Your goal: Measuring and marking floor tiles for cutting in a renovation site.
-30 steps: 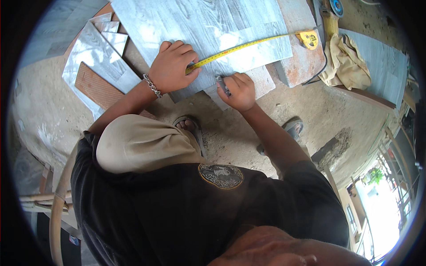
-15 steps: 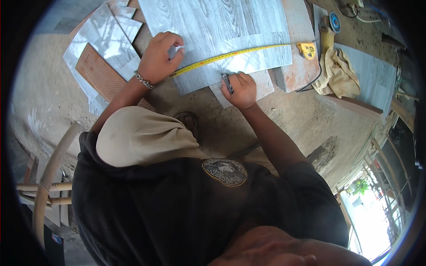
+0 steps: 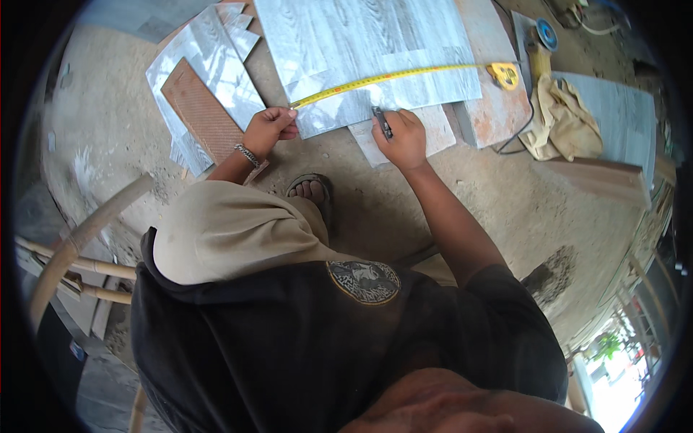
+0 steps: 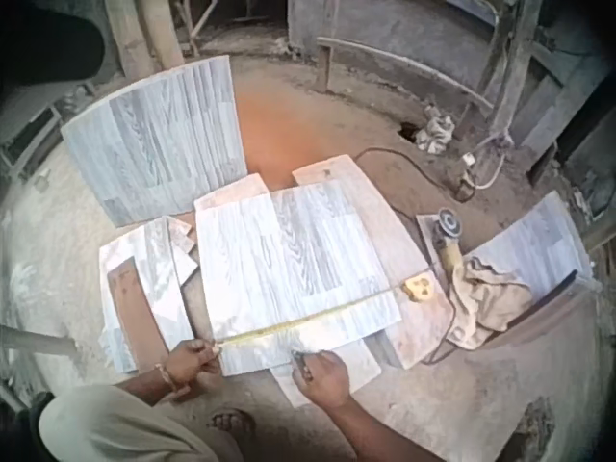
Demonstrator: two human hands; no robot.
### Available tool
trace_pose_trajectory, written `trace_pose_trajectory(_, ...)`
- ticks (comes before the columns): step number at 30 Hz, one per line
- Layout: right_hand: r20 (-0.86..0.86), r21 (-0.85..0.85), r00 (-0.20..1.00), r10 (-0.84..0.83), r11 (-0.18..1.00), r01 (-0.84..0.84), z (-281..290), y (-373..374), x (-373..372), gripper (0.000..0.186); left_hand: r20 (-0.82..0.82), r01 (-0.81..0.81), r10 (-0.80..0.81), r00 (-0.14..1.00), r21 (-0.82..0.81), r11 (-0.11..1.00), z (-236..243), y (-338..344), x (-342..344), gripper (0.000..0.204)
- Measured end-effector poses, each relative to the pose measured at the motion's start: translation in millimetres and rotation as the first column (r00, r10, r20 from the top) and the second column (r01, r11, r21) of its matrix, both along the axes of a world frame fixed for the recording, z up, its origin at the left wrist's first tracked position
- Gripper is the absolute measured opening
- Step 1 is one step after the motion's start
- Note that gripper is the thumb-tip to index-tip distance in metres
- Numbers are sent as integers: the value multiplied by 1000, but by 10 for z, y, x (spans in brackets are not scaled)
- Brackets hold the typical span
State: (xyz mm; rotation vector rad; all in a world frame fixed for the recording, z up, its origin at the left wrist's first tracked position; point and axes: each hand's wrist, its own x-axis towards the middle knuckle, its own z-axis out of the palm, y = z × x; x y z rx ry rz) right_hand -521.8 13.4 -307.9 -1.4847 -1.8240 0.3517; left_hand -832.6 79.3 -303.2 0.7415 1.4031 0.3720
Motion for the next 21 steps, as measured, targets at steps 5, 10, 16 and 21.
trace_pose_trajectory(5, -38, -12, 998, 55, 998, -55, 19, -140, 112, 14, -30, 16, -15, 999, 36, 999, -62, 57, -17, 26)
trace_pose_trajectory(10, -2, -22, 997, 75, 997, -75, 13, -121, 85, 13, 11, -53, 53, 999, 50, 997, -74, 71, -15, 24)
trace_pose_trajectory(16, 21, -14, 996, 88, 996, -88, 14, -89, 33, 14, 1, -84, 84, 996, 54, 995, -45, 60, 16, 26)
trace_pose_trajectory(21, 42, 4, 996, 75, 997, -75, 4, -78, 22, 15, -34, -30, 33, 999, 103, 994, -80, 104, 31, 27)
